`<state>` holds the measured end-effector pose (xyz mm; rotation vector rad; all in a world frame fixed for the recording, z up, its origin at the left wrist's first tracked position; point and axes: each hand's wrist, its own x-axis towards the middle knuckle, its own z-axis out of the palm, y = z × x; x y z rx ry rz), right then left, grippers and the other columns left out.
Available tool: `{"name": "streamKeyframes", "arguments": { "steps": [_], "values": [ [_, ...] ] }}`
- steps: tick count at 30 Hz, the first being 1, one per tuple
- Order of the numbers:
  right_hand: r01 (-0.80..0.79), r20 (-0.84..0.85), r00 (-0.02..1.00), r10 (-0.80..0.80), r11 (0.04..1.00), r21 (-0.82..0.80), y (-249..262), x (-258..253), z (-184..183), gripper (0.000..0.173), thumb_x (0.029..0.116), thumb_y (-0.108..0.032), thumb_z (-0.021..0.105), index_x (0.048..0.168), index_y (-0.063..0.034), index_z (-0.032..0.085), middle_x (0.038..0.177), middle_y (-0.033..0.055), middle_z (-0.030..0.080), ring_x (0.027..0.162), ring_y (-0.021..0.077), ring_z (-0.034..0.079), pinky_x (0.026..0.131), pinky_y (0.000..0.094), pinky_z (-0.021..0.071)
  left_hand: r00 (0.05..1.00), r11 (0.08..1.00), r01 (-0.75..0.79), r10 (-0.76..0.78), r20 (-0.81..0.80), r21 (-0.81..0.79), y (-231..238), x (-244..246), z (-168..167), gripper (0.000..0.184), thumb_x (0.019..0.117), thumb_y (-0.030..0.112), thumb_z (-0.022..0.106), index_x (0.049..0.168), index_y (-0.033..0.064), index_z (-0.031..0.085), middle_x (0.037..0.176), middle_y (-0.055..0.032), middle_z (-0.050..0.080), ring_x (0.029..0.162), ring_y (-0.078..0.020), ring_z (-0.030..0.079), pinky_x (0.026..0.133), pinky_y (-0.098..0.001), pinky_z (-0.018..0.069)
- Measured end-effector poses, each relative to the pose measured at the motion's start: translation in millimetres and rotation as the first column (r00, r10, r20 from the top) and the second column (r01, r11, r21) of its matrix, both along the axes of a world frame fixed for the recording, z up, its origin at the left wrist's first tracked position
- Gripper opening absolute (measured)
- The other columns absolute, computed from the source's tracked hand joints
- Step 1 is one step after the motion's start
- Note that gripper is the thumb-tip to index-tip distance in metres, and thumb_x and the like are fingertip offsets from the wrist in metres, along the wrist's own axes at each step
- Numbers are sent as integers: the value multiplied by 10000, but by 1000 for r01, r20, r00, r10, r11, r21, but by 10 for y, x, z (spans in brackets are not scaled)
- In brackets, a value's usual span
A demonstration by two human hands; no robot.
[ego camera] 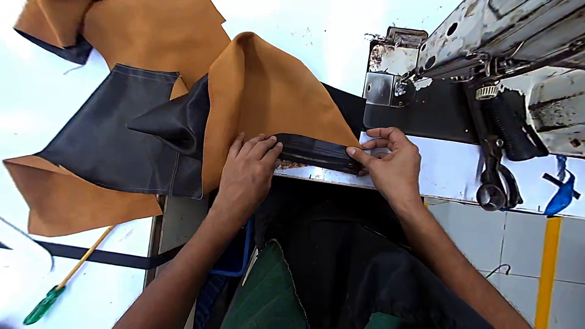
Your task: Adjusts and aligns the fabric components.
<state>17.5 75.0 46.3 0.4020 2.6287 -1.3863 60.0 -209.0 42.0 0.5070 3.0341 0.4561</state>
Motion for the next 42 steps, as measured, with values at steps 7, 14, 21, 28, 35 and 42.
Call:
{"name": "streamKeyframes", "arguments": {
  "steps": [7,14,21,28,35,42],
  "values": [
    [-9,-61,998,2,994,-110,58,76,-66,467,820,-113,863,1221,-92,624,1091,63,688,635,164,702,572,354,658,988,988,-148,146,-48,-35,444,270,-170,524,1094,331,459,1510,13,460,1542,-238,462,1469,-385,410,1216,-558,307],
    [-12,-119,992,-31,938,-345,163,151,-117,492,819,45,806,1258,-19,594,1124,110,697,721,221,739,655,368,679,985,982,-168,165,-45,-91,592,287,-204,660,1048,585,416,1585,202,410,1588,-293,363,1497,-462,321,1194,-670,240],
    [-41,-275,959,75,991,130,121,455,61,330,975,-95,641,1303,-90,608,1262,61,653,969,122,709,768,302,632,985,976,-173,170,-35,-135,670,314,-210,614,1026,668,350,1590,427,353,1595,-350,301,1485,-539,286,1149,-745,228],
    [-527,-9,726,687,565,635,-338,502,11,528,1093,-384,402,1538,-108,477,1572,67,484,1449,300,435,1164,489,366,984,968,-177,174,-36,-177,654,312,-219,638,1013,696,336,1594,431,342,1590,-333,331,1478,-520,319,1140,-729,261],
    [-459,113,757,643,402,792,-230,595,79,566,1089,-485,308,1538,-199,500,1553,-31,515,1382,265,504,1125,571,319,975,964,-219,220,-12,-149,627,313,-196,636,1018,685,352,1598,427,334,1615,-270,334,1504,-450,314,1162,-693,254],
    [-461,81,749,657,431,776,-217,558,54,559,1085,-499,341,1516,-196,527,1527,-15,541,1364,272,521,1092,579,351,934,922,-358,352,-67,-146,268,404,-232,775,1020,672,370,1602,159,368,1638,-104,385,1496,-305,379,1161,-545,330]
  ]
}}
